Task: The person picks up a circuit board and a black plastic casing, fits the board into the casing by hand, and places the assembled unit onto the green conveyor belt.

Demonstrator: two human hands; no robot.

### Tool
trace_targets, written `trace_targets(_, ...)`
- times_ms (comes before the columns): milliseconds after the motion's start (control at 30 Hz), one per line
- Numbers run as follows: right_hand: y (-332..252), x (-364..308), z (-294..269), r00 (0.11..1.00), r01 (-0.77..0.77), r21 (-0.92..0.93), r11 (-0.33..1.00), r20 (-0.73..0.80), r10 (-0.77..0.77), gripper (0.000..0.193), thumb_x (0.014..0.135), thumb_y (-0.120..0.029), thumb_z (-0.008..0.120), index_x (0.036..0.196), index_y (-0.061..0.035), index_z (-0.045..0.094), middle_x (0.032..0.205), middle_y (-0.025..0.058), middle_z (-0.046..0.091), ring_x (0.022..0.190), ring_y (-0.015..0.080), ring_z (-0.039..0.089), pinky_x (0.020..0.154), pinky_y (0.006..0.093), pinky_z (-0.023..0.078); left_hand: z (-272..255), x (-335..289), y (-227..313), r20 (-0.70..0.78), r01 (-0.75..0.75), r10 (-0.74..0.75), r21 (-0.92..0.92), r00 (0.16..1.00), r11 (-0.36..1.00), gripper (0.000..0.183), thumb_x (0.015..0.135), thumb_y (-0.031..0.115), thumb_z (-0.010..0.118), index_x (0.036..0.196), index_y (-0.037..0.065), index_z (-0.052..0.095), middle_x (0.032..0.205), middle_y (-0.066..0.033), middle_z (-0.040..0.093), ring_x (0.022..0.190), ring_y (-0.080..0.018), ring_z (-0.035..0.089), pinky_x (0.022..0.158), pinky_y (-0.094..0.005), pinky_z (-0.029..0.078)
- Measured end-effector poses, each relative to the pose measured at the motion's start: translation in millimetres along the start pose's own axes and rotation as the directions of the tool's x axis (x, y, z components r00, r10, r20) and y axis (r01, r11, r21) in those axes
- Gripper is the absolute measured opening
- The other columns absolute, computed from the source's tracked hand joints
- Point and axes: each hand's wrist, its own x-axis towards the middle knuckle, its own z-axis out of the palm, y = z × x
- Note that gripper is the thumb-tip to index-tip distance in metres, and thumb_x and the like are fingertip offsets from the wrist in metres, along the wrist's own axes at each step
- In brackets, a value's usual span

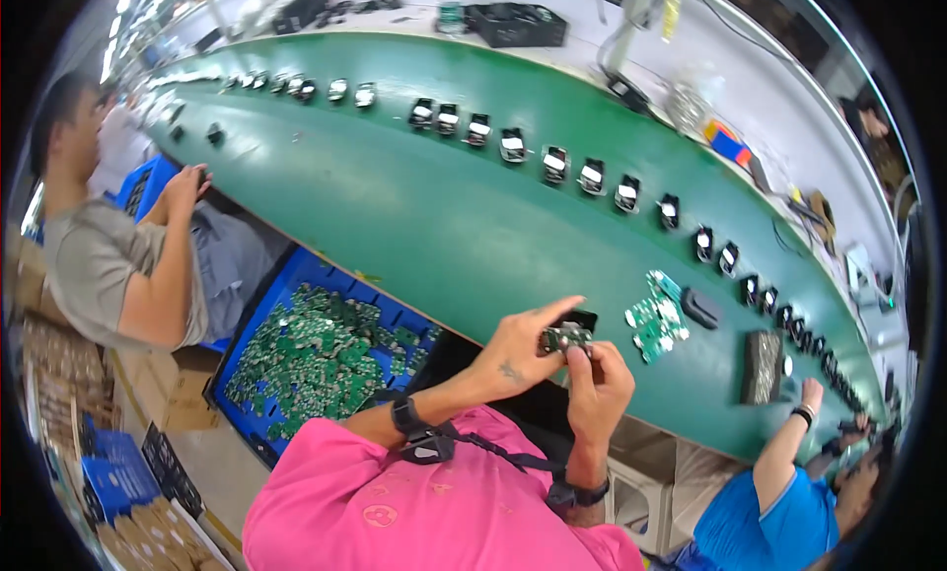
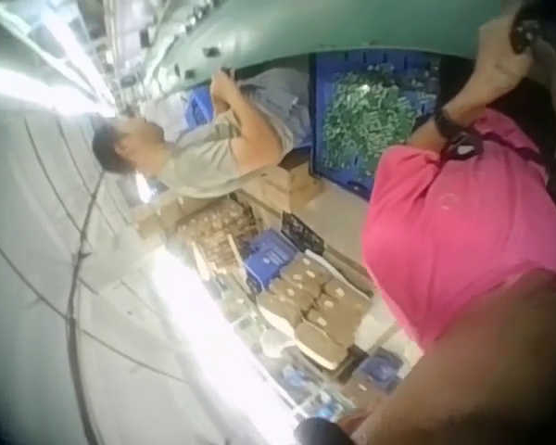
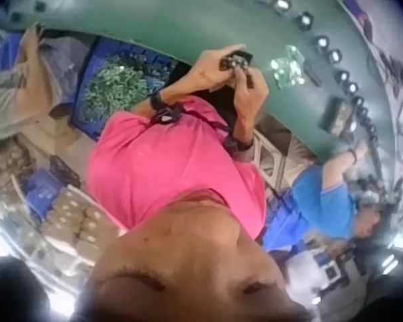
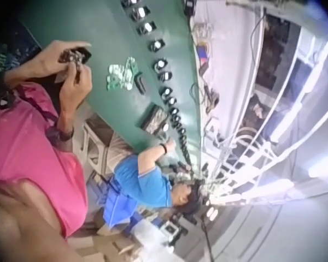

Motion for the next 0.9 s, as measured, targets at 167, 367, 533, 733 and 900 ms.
trace_targets(167, -3, 2, -4, 0.89, -0.389, 0.531, 0.753, 0.005, 0.456, 0.021, 0.097, -0.012, 0.067, 0.081, 0.0017, 0.063, 0.068, -0.0024, 0.058, 0.059, 0.0038, 0.051, 0.052, 0.0216, 0.039, -1, 1, -15, 0.117, 0.01, 0.004, -0.122, 0.993, 0.993, 0.058, 0.086, -0.001, 0.07, 0.142, 0.005, 0.052, 0.121, -0.01, 0.065, 0.101, -0.013, 0.065, 0.084, -0.0295, 0.058)
trace_targets(367, -1, 1, -22, 0.96, -0.277, 0.158, 0.948, 0.097, 0.264, 0.026, 0.093, -0.015, 0.072, 0.076, 0.0024, 0.062, 0.065, 0.0005, 0.058, 0.058, 0.0055, 0.047, 0.052, 0.0253, 0.036, 4, 0, -17, 0.152, 0.058, -0.026, -0.206, 0.988, 0.977, 0.057, 0.087, 0.0, 0.067, 0.142, 0.005, 0.052, 0.118, -0.0102, 0.066, 0.094, -0.0117, 0.066, 0.076, -0.0285, 0.056)
trace_targets(533, -6, 6, -24, 0.976, -0.217, 0.021, 0.976, 0.021, 0.216, 0.028, 0.091, -0.016, 0.075, 0.076, 0.0043, 0.063, 0.065, 0.0021, 0.059, 0.059, 0.0054, 0.048, 0.052, 0.0252, 0.038, 10, -4, 0, 0.051, -0.246, 0.242, 0.092, 0.969, 0.965, 0.066, 0.087, -0.005, 0.056, 0.149, 0.012, 0.046, 0.111, -0.018, 0.061, 0.08, -0.0257, 0.062, 0.072, -0.0338, 0.051)
trace_targets(733, -6, 6, -17, 0.956, -0.284, 0.099, 0.954, -0.047, 0.29, 0.027, 0.09, -0.017, 0.076, 0.078, 0.0049, 0.066, 0.065, 0.0012, 0.06, 0.06, 0.0042, 0.048, 0.052, 0.0239, 0.038, 4, -5, 6, 0.102, -0.321, 0.309, 0.128, 0.945, 0.938, 0.068, 0.084, -0.009, 0.047, 0.149, 0.011, 0.042, 0.114, -0.0205, 0.058, 0.09, -0.0357, 0.059, 0.081, -0.0388, 0.05)
trace_targets(900, -8, 8, -13, 0.968, -0.238, 0.049, 0.97, -0.065, 0.241, 0.026, 0.092, -0.016, 0.075, 0.077, 0.0029, 0.065, 0.066, -0.0051, 0.057, 0.061, 0.0015, 0.044, 0.051, 0.021, 0.033, -2, -8, 4, 0.141, -0.217, 0.214, 0.007, 0.967, 0.976, 0.06, 0.082, -0.008, 0.047, 0.14, 0.008, 0.05, 0.11, -0.016, 0.059, 0.081, -0.0247, 0.057, 0.075, -0.0351, 0.049)
